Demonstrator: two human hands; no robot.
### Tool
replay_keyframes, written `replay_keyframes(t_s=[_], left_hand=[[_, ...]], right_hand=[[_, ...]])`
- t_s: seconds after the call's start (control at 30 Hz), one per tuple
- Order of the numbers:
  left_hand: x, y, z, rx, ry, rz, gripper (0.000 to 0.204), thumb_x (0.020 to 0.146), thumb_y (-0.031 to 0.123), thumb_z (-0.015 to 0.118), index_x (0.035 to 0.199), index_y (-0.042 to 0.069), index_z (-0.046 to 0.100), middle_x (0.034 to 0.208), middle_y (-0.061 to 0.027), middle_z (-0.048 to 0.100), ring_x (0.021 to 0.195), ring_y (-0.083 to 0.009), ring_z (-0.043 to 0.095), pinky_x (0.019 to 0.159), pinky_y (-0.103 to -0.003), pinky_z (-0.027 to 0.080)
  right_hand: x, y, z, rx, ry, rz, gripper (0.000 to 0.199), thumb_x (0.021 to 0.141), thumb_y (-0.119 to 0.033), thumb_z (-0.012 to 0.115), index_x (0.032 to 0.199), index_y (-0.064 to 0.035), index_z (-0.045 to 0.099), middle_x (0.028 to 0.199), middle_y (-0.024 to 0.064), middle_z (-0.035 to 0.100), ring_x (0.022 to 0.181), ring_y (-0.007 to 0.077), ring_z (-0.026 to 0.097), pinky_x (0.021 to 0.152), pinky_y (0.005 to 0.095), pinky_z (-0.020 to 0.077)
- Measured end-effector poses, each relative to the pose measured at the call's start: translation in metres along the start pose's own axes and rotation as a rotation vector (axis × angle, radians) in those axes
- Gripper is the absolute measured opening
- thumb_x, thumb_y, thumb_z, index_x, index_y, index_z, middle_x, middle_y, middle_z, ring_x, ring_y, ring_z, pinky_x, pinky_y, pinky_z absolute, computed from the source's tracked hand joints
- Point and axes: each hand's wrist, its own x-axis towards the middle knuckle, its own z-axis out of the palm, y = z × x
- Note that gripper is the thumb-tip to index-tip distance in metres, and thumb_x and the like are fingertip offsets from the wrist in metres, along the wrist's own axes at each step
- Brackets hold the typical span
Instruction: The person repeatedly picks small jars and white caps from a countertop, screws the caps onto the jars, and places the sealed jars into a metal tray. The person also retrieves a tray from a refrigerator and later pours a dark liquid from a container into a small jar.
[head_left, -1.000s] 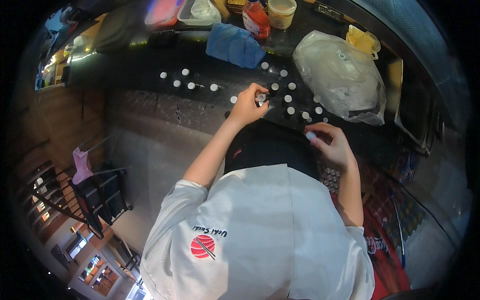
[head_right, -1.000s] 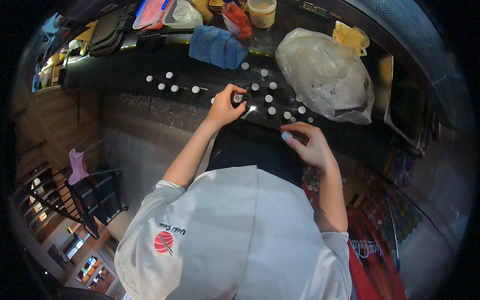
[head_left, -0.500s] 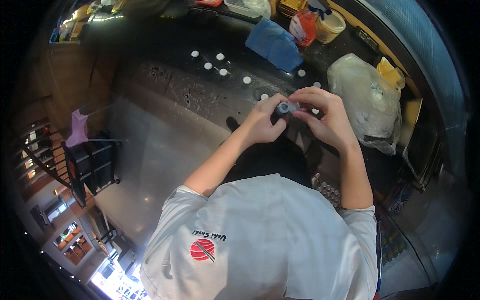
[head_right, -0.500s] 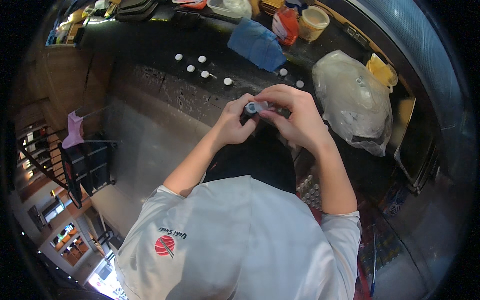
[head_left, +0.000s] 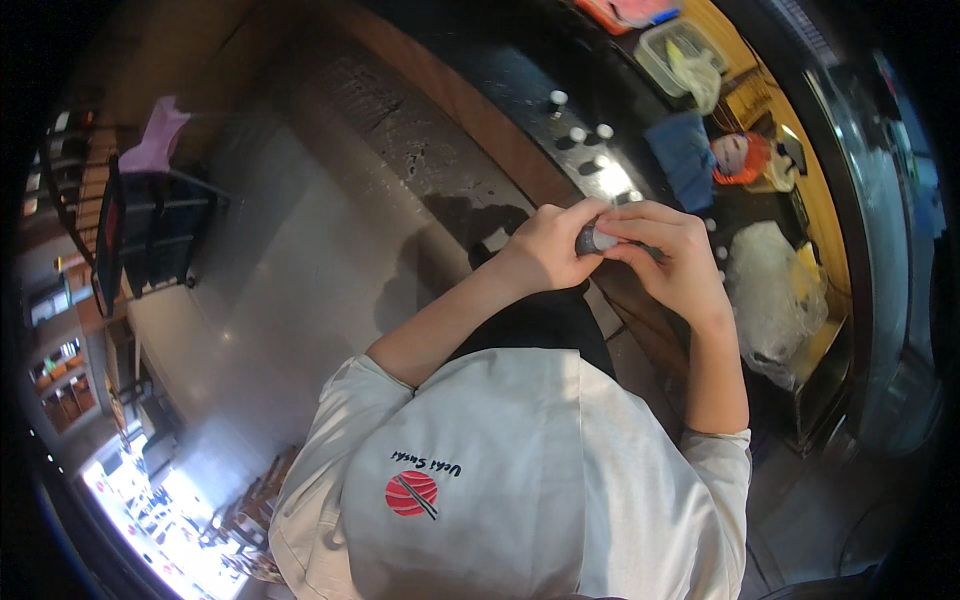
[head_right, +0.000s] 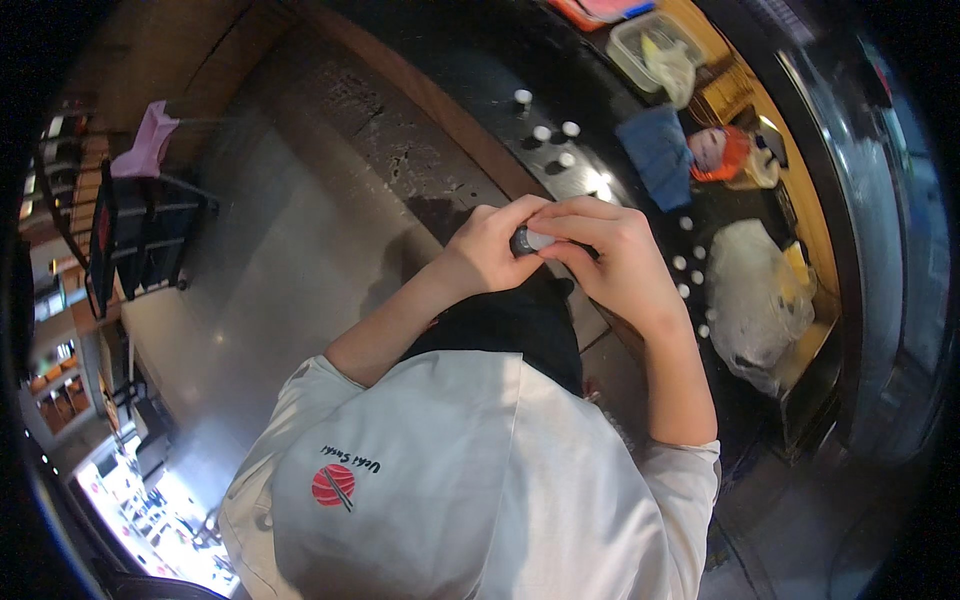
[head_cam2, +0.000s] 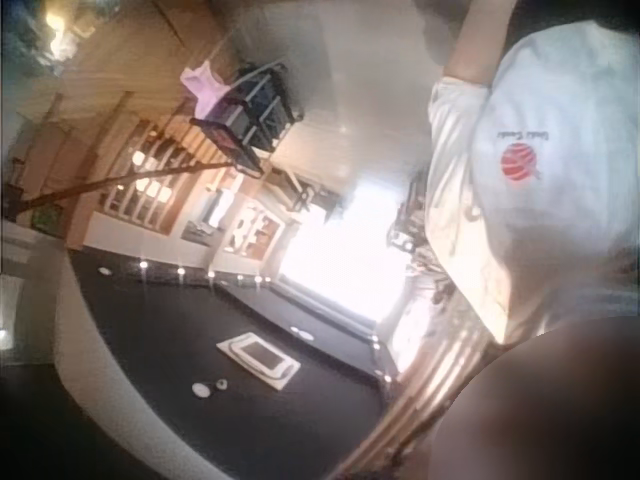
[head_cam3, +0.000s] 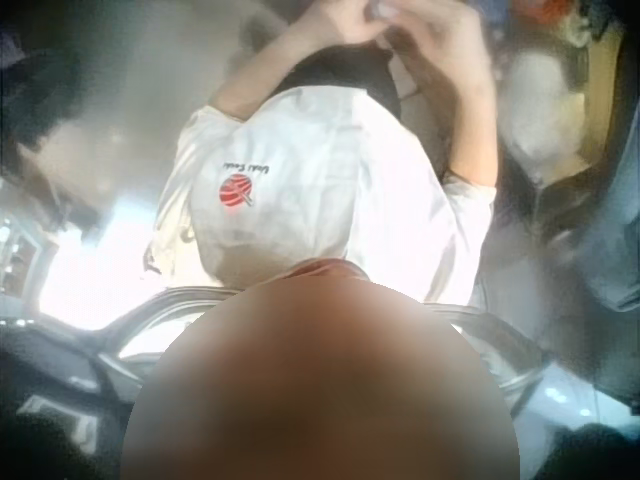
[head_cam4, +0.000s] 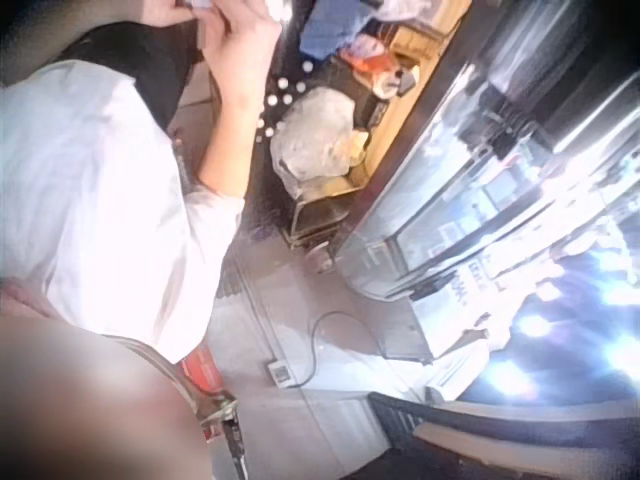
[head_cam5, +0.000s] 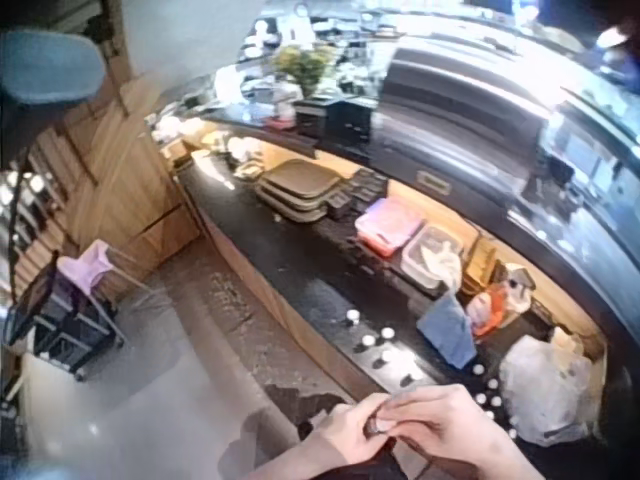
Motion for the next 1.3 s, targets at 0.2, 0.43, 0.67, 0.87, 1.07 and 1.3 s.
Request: replay_keyframes(t_s=[0.2, 0.43, 0.67, 0.87, 1.07, 1.3], left_hand=[[-0.043, -0.013, -0.091, -0.029, 0.109, 0.013, 0.045, 0.081, 0.010, 0.077, 0.122, 0.007, 0.060, 0.104, -0.0197, 0.072, 0.101, -0.0404, 0.069, 0.081, -0.043, 0.057], [-0.090, -0.026, -0.166, -0.051, 0.275, -0.011, 0.043, 0.083, 0.013, 0.077, 0.121, 0.003, 0.061, 0.103, -0.0207, 0.072, 0.101, -0.0402, 0.070, 0.082, -0.042, 0.057], [-0.117, -0.044, -0.219, -0.131, 0.409, -0.115, 0.043, 0.085, 0.012, 0.072, 0.125, 0.005, 0.059, 0.097, -0.0209, 0.071, 0.098, -0.0441, 0.067, 0.080, -0.044, 0.056], [-0.126, -0.060, -0.265, -0.009, 0.529, -0.142, 0.073, 0.084, 0.010, 0.068, 0.152, 0.011, 0.041, 0.103, -0.0202, 0.073, 0.093, -0.0388, 0.072, 0.079, -0.042, 0.058], [-0.107, -0.082, -0.325, -0.060, 0.596, -0.216, 0.091, 0.084, 0.008, 0.072, 0.161, 0.014, 0.025, 0.102, -0.0182, 0.071, 0.089, -0.0349, 0.071, 0.078, -0.042, 0.055], [-0.066, -0.109, -0.401, -0.027, 0.523, -0.095, 0.103, 0.086, 0.015, 0.077, 0.164, 0.010, 0.009, 0.089, -0.0165, 0.072, 0.072, -0.0329, 0.070, 0.071, -0.040, 0.054]], right_hand=[[0.071, -0.037, 0.067, 0.019, -0.093, -0.099, 0.024, 0.075, 0.003, 0.076, 0.099, 0.0014, 0.075, 0.100, 0.0149, 0.074, 0.091, 0.0312, 0.072, 0.081, 0.0350, 0.0576], [0.140, -0.072, 0.133, 0.122, -0.240, -0.141, 0.025, 0.073, 0.004, 0.078, 0.098, 0.0005, 0.073, 0.091, 0.0122, 0.072, 0.081, 0.0262, 0.072, 0.071, 0.0323, 0.0557], [0.216, -0.102, 0.177, 0.077, -0.470, -0.206, 0.023, 0.074, -0.005, 0.082, 0.094, 0.0004, 0.071, 0.080, 0.0140, 0.065, 0.067, 0.0288, 0.065, 0.062, 0.0353, 0.0506], [0.274, -0.099, 0.232, -0.195, -0.417, -0.499, 0.032, 0.084, -0.033, 0.075, 0.073, -0.0034, 0.068, 0.064, 0.0156, 0.061, 0.059, 0.0349, 0.063, 0.055, 0.0431, 0.0486], [0.360, -0.108, 0.252, -0.144, -0.520, -0.512, 0.047, 0.088, -0.048, 0.071, 0.074, -0.0029, 0.067, 0.069, 0.0157, 0.064, 0.059, 0.0354, 0.062, 0.055, 0.0413, 0.0482], [0.442, -0.110, 0.240, -0.035, -0.729, -0.508, 0.023, 0.084, -0.013, 0.075, 0.099, 0.0007, 0.065, 0.085, 0.0168, 0.068, 0.071, 0.0361, 0.066, 0.064, 0.0431, 0.0510]])
